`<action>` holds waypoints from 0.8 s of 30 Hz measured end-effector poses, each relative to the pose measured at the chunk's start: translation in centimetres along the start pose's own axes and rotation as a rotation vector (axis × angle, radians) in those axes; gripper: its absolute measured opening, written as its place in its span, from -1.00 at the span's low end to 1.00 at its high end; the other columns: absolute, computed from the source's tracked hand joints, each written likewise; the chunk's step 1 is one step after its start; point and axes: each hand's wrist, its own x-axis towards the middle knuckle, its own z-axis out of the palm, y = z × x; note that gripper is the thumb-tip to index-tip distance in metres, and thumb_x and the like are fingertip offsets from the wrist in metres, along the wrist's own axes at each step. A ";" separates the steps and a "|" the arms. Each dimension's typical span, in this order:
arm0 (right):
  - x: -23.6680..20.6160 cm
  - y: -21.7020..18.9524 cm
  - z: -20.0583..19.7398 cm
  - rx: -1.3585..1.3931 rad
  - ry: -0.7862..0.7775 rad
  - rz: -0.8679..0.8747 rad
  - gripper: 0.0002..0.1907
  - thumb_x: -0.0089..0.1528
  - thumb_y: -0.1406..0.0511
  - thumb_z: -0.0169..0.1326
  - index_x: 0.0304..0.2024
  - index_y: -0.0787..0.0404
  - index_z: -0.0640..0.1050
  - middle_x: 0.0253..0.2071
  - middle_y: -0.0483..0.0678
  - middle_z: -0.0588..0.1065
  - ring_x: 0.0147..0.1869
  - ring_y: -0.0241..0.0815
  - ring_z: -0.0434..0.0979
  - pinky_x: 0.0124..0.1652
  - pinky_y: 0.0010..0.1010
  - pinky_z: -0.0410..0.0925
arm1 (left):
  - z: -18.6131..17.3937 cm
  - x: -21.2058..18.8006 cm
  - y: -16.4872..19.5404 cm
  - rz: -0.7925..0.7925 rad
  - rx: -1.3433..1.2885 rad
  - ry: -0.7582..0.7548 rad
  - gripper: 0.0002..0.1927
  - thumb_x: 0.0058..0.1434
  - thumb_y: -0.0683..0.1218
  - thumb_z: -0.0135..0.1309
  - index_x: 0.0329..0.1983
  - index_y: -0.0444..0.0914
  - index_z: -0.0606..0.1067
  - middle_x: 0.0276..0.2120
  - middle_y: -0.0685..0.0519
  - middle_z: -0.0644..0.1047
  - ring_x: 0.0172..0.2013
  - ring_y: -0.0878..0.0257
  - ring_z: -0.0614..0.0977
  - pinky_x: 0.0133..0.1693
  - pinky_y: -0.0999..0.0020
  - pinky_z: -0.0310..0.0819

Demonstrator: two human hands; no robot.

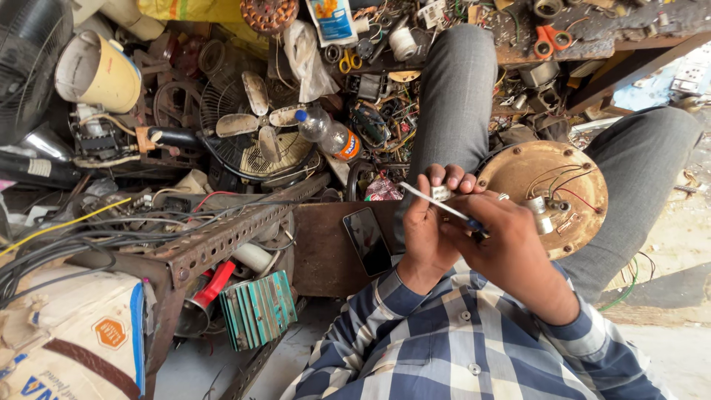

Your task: The person repairs a ceiling fan motor by connecting wires to a small white component and securing it with a screwdriver. They manipulate the motor housing and wires throughout the process.

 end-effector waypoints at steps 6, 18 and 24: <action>-0.3 0.3 1.1 -0.076 0.037 -0.097 -0.79 0.03 0.44 0.25 -0.33 0.26 0.48 -0.37 0.06 0.49 -0.29 0.11 0.55 -0.27 -0.17 0.41 | -0.2 -0.2 -0.4 0.008 0.080 0.035 -0.71 0.58 0.14 -0.20 -0.18 -0.12 0.25 -0.18 0.11 0.32 -0.01 0.24 0.37 0.25 0.23 0.24; -1.2 1.6 2.8 -0.219 -0.042 -0.106 -0.78 0.00 0.41 0.17 -0.36 0.24 0.39 -0.33 0.05 0.42 -0.23 0.11 0.48 -0.25 -0.14 0.35 | -1.7 0.4 -0.9 -0.002 0.050 0.090 -0.72 0.56 0.11 -0.16 -0.20 -0.13 0.27 -0.20 0.09 0.33 -0.08 0.25 0.37 0.17 0.32 0.26; -1.3 2.2 2.8 -0.123 0.066 -0.071 -0.76 -0.03 0.44 0.14 -0.32 0.23 0.42 -0.30 0.05 0.41 -0.21 0.15 0.47 -0.23 -0.12 0.34 | -1.6 0.9 -1.1 -0.068 -0.005 0.101 -0.72 0.58 0.10 -0.16 -0.19 -0.14 0.25 -0.22 0.09 0.33 -0.09 0.23 0.37 0.16 0.31 0.28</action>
